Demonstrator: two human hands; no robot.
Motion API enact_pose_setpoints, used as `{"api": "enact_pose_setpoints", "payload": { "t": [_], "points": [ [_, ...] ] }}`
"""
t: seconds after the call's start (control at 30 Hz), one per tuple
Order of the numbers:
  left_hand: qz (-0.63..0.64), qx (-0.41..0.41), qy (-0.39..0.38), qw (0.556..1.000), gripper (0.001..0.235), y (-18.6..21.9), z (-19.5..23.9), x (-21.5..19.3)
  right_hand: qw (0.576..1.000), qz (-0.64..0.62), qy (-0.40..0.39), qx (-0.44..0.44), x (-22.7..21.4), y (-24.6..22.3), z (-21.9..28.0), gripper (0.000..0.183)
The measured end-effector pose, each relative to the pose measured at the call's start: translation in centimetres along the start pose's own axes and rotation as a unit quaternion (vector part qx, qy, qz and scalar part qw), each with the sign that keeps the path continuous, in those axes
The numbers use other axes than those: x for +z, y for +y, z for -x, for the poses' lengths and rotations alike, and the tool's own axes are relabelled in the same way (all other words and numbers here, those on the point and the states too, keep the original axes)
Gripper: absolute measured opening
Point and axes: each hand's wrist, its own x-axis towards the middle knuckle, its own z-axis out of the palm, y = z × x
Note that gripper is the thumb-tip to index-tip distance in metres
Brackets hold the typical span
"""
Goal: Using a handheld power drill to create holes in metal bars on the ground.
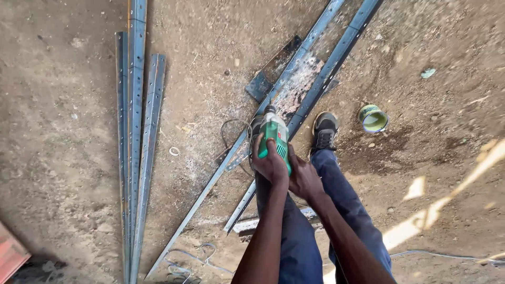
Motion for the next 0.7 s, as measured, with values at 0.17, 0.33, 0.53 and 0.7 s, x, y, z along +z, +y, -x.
{"api": "enact_pose_setpoints", "payload": {
  "t": [0.17,0.33,0.53,0.7],
  "points": [
    [-0.023,-0.009,0.037,0.999,0.038,0.5,0.0,0.2,0.999,0.014,-0.027,-0.011,0.5,1.6,-0.4,0.103],
    [-0.019,-0.044,0.057,0.997,0.039,1.1,-1.1,0.7,0.997,0.037,-0.065,-0.022,-1.2,0.3,-1.5,0.108],
    [-0.011,-0.068,0.082,0.994,0.038,3.6,0.1,2.6,0.994,0.073,-0.083,-0.019,-3.3,1.0,-2.4,0.107],
    [-0.012,-0.103,0.117,0.988,0.031,3.2,-0.9,3.9,0.982,0.128,-0.131,0.041,-6.3,-1.8,-3.3,0.099]
  ]
}}
